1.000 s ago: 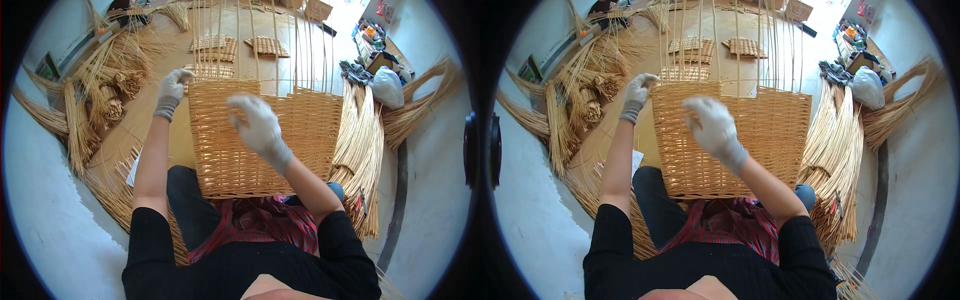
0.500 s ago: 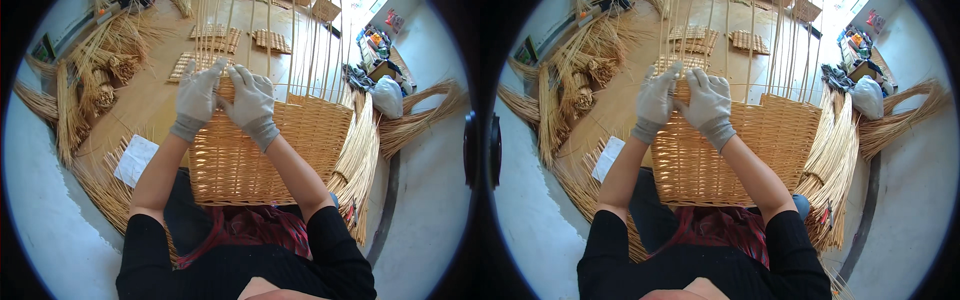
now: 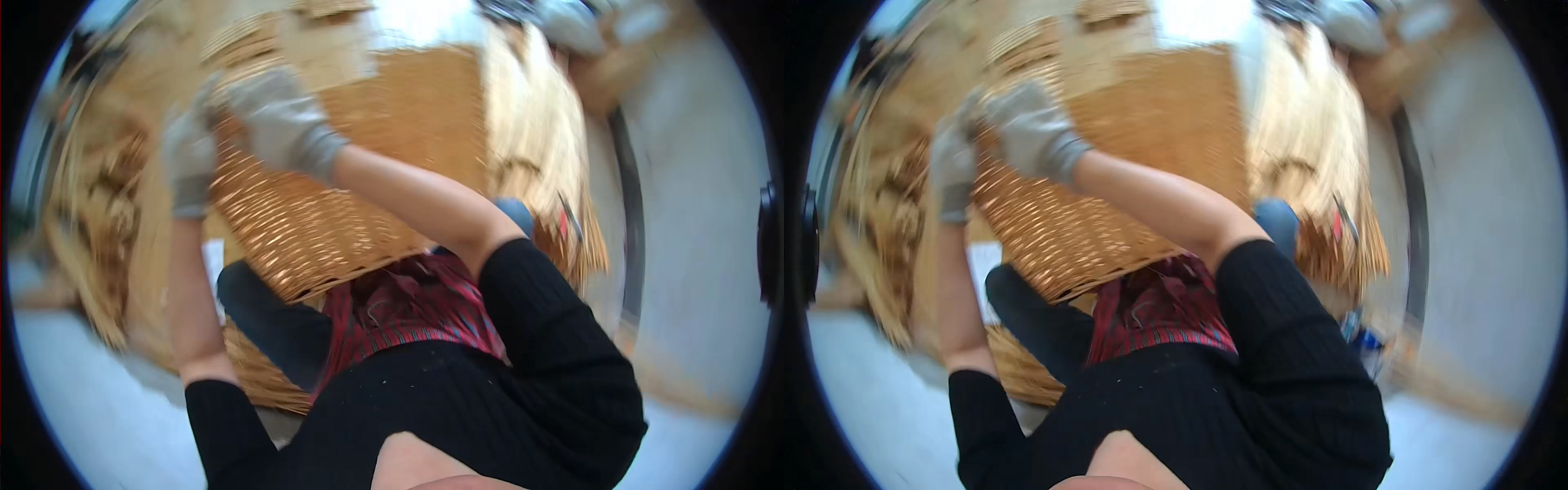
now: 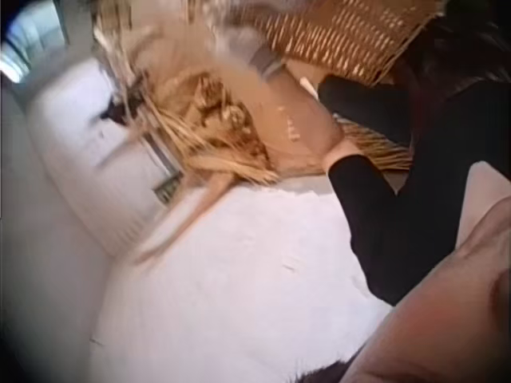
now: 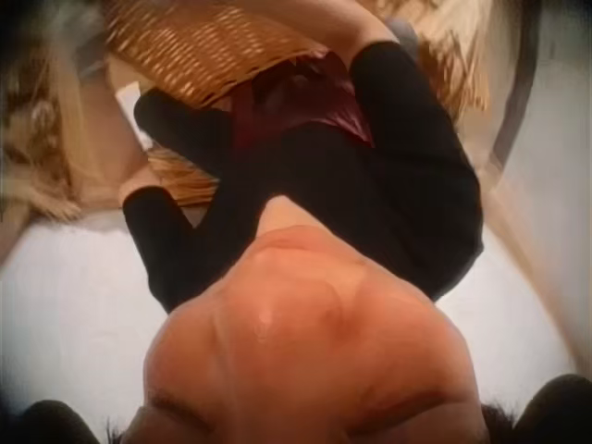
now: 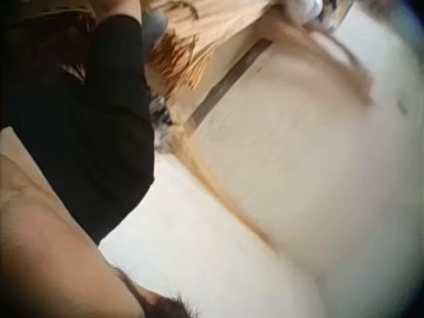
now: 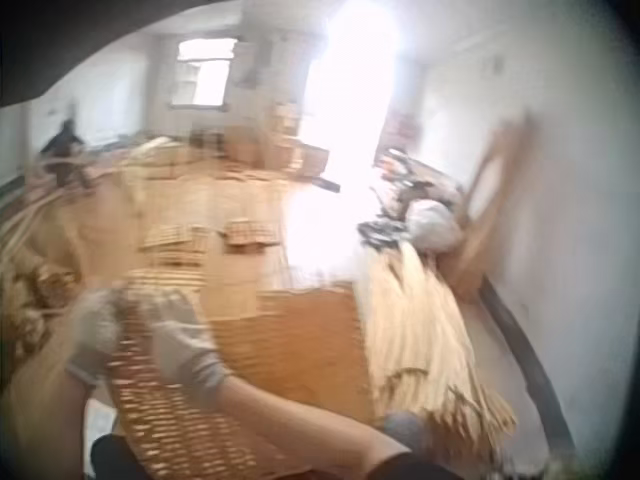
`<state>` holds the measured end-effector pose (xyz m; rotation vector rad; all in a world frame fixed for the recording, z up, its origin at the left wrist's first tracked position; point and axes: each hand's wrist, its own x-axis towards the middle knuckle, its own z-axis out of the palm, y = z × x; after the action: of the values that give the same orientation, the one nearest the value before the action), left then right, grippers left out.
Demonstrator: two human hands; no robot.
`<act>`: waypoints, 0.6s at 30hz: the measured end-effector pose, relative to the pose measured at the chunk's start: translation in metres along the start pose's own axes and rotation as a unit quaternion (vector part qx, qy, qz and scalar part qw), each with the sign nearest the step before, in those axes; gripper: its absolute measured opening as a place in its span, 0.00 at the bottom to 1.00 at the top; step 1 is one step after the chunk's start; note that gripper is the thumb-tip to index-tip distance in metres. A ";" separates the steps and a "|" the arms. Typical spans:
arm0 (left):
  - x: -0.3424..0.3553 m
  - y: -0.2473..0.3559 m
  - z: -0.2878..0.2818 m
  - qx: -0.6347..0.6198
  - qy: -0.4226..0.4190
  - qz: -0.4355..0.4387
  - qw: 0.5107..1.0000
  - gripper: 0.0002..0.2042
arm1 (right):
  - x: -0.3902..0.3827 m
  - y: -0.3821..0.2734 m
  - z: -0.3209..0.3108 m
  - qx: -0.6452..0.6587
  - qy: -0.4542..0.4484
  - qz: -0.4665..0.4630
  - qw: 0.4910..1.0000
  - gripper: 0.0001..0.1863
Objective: The recorder is weaving a large basket using wicker or bamboo strips while sitting on a workshop floor.
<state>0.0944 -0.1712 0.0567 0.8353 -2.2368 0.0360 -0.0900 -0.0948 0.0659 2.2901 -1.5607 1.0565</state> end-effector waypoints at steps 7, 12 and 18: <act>0.051 -0.041 -0.022 -0.172 -0.283 -0.104 0.938 0.27 | -0.209 -0.007 -0.108 0.151 0.117 0.076 0.979 0.23; 0.044 -0.036 -0.024 -0.162 -0.264 -0.167 0.936 0.30 | -0.384 0.083 -0.201 0.112 0.295 0.516 0.796 0.09; 0.008 0.056 0.024 0.021 -0.088 0.049 0.995 0.27 | -0.573 0.132 -0.219 -0.119 -0.124 0.703 0.690 0.15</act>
<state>0.0433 -0.1380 0.0566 0.7773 -2.4490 0.0590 -0.4179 0.3853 -0.1700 0.6893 -3.3570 0.5236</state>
